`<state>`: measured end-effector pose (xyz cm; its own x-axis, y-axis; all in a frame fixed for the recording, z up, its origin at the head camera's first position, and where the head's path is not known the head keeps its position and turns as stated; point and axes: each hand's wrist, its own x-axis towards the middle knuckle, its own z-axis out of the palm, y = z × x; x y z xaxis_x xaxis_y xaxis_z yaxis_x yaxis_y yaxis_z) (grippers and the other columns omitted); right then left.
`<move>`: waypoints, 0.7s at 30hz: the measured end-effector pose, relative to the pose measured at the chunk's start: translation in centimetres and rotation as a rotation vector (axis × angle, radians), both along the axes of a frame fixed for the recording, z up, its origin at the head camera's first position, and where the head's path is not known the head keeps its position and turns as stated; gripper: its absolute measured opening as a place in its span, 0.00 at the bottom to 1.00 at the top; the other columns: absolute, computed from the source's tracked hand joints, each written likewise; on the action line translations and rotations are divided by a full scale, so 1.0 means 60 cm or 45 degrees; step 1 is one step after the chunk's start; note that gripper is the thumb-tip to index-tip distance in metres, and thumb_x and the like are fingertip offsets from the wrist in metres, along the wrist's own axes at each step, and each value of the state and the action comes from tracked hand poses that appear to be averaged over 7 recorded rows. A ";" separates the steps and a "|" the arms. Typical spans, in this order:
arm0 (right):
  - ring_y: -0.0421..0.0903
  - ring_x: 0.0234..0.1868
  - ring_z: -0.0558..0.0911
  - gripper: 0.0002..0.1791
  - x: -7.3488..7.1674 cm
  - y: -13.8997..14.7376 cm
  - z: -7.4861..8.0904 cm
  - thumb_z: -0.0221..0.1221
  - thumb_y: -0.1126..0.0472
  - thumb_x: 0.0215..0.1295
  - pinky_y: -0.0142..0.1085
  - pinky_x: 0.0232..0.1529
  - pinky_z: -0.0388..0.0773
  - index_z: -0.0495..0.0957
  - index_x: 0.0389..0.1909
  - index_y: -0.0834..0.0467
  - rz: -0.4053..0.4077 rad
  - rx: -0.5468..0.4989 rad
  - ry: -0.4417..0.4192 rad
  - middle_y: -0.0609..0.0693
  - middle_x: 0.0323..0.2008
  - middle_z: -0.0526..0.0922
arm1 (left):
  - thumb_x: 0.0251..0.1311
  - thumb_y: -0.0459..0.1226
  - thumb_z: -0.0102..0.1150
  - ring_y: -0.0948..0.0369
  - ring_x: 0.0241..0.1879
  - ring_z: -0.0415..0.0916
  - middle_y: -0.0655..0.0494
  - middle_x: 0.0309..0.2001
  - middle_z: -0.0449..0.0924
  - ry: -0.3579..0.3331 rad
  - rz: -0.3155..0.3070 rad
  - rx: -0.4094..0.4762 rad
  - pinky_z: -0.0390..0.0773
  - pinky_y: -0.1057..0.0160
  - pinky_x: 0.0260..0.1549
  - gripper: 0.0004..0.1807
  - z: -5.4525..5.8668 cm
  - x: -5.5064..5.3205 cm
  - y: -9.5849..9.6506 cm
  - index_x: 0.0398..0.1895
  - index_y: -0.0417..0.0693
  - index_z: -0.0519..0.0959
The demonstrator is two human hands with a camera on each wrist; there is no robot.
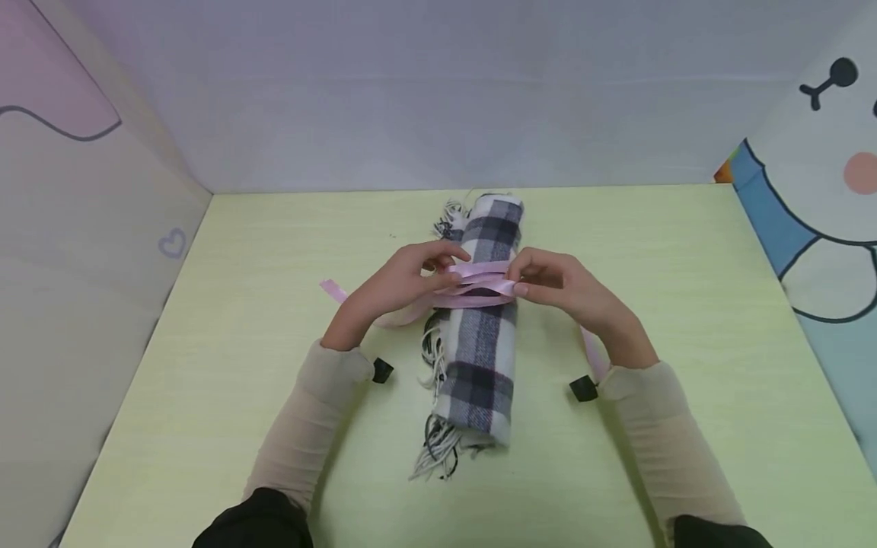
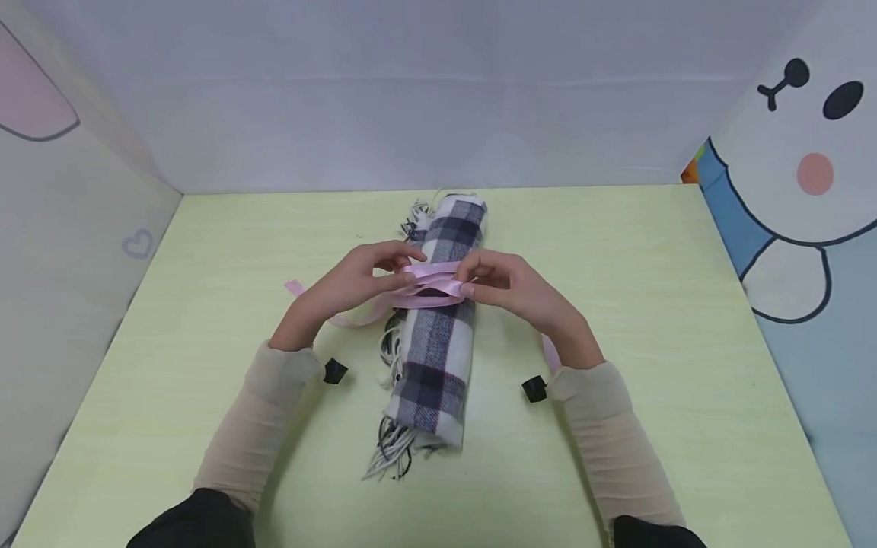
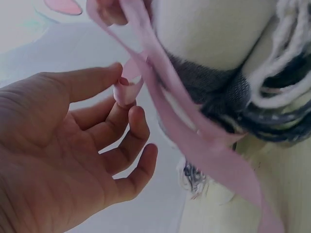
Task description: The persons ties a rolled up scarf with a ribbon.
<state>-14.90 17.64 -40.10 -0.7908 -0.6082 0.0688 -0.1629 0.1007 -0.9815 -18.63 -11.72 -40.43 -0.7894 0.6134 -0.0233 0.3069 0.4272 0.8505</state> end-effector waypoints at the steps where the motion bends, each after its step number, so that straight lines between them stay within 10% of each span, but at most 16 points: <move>1: 0.46 0.40 0.80 0.04 -0.001 0.002 0.000 0.57 0.69 0.75 0.37 0.48 0.79 0.77 0.45 0.57 0.004 -0.017 -0.004 0.50 0.38 0.81 | 0.74 0.39 0.61 0.56 0.50 0.79 0.52 0.49 0.83 -0.005 -0.014 0.009 0.78 0.55 0.58 0.17 0.001 -0.002 -0.004 0.63 0.50 0.81; 11: 0.44 0.40 0.80 0.08 0.005 0.027 0.021 0.57 0.69 0.75 0.35 0.47 0.75 0.76 0.51 0.59 -0.014 0.077 0.006 0.45 0.36 0.83 | 0.74 0.38 0.61 0.57 0.48 0.79 0.52 0.47 0.81 -0.086 -0.073 0.071 0.78 0.55 0.59 0.16 0.007 -0.008 -0.022 0.62 0.50 0.80; 21: 0.45 0.39 0.79 0.09 0.019 0.045 0.046 0.62 0.59 0.75 0.36 0.45 0.73 0.81 0.52 0.45 -0.087 0.528 0.154 0.48 0.33 0.79 | 0.71 0.37 0.65 0.56 0.45 0.79 0.51 0.40 0.80 -0.076 -0.051 0.032 0.78 0.54 0.58 0.19 0.013 -0.003 -0.041 0.62 0.45 0.78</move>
<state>-13.79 20.36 -37.36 -0.8313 -0.5507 -0.0754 -0.2538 0.4967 -0.8300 -18.79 -14.20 -39.62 -0.7619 0.6455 -0.0538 0.2718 0.3940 0.8780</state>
